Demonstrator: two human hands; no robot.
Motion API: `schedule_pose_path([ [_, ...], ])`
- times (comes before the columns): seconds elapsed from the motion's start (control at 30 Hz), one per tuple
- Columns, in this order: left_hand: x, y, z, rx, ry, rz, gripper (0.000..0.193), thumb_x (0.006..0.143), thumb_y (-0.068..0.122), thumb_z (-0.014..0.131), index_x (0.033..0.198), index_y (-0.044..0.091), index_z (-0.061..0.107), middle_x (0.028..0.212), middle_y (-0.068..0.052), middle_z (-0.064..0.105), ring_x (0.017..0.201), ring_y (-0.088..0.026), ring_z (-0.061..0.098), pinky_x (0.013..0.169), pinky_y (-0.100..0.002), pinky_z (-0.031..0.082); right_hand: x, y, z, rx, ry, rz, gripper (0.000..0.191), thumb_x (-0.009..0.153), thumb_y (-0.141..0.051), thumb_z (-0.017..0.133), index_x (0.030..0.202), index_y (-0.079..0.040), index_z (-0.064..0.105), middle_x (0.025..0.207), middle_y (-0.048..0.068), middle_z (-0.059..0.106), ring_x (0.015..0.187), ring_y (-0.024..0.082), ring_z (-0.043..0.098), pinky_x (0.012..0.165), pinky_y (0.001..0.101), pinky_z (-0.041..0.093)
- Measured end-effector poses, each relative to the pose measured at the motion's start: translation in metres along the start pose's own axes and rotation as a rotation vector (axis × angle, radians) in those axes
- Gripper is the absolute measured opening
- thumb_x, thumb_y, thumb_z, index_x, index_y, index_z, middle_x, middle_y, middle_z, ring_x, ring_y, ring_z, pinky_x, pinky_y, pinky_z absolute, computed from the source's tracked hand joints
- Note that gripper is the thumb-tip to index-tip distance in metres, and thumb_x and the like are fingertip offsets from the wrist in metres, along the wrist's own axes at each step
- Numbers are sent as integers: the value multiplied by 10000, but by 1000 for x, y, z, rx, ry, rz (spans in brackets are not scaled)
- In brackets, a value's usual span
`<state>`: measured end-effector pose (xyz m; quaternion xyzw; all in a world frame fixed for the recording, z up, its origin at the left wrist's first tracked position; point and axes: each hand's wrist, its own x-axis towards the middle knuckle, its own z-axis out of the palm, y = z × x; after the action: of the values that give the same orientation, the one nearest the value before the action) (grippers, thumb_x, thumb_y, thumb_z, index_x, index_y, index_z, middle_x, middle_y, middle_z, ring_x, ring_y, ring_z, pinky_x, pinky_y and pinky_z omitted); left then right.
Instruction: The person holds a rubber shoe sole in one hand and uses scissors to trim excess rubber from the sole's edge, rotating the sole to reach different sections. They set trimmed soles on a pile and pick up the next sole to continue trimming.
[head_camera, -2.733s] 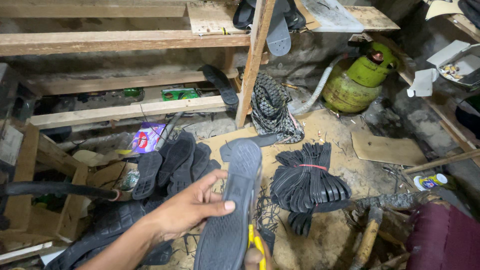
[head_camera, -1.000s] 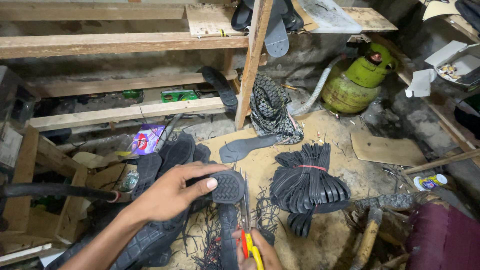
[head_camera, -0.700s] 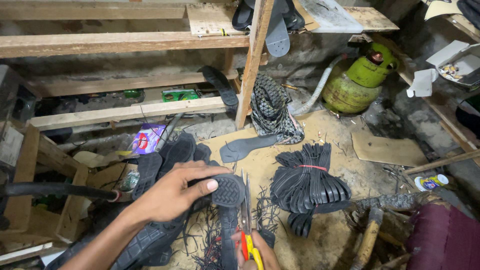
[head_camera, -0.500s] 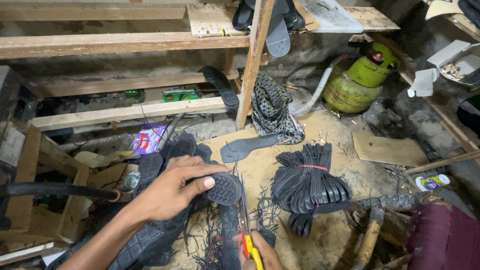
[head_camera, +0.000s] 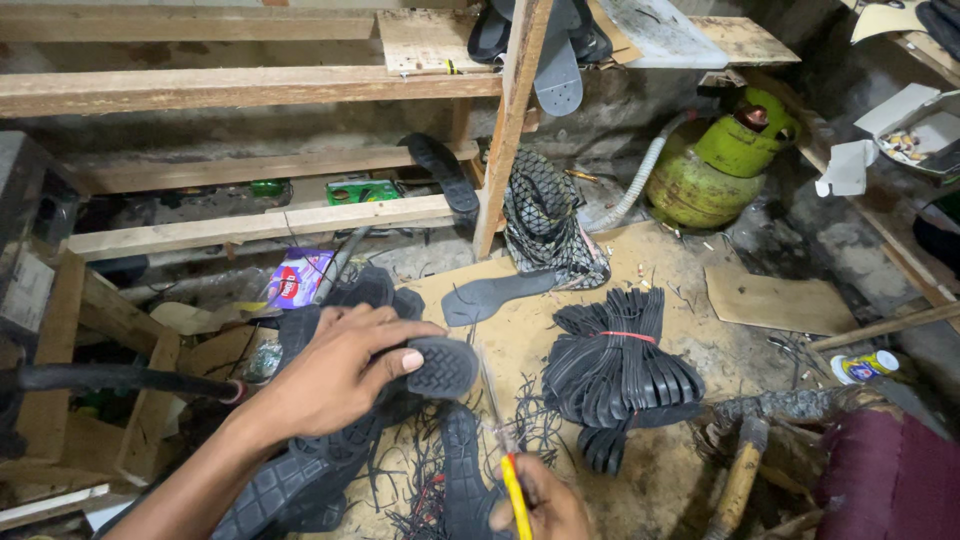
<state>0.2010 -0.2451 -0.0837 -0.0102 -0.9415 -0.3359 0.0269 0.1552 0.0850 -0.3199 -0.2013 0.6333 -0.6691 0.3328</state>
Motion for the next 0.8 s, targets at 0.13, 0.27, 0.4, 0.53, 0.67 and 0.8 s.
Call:
schedule_pose_path([
  [0.13,8,-15,16,-341,49,-240,302,933,218,668,1205,91,635,994,-42,746,913,-182,700,845,-368,535,5,-6,16,70,213,104,387,847,-116,754,1211,-21,662,673,-7,553,515,69,495,474,241,397],
  [0.27,17,-26,20,-1049,554,-359,442,895,97,710,1277,23,501,1019,-121,676,920,-218,652,806,-377,564,5,-8,33,96,274,124,451,832,-280,761,1197,-35,661,736,-2,602,536,94,569,468,262,462],
  [0.4,14,-23,16,-1413,425,-529,531,835,76,703,1333,50,518,1033,-102,721,930,-245,713,865,-392,601,17,0,37,120,136,162,581,813,-341,767,1311,-90,605,811,14,640,588,138,635,500,300,525],
  [0.53,6,-1,37,-1626,65,-458,552,841,30,721,1363,-27,552,1105,-118,733,971,-195,724,897,-348,604,36,31,46,824,-56,412,721,848,-553,597,1276,26,568,734,191,672,589,282,687,541,414,586],
  [0.67,9,11,47,-1602,137,-451,558,798,-46,692,1309,92,516,1122,-111,729,992,-214,735,906,-388,611,52,67,57,501,-317,80,636,963,-485,504,1449,-75,466,919,266,695,749,339,718,674,403,608],
  [0.8,7,19,55,-1644,106,-397,458,838,-56,687,1262,-8,522,1131,-153,722,1028,-240,739,947,-402,608,84,71,58,763,-396,371,650,1026,-476,422,1528,-63,426,1047,341,711,786,393,737,669,370,592],
])
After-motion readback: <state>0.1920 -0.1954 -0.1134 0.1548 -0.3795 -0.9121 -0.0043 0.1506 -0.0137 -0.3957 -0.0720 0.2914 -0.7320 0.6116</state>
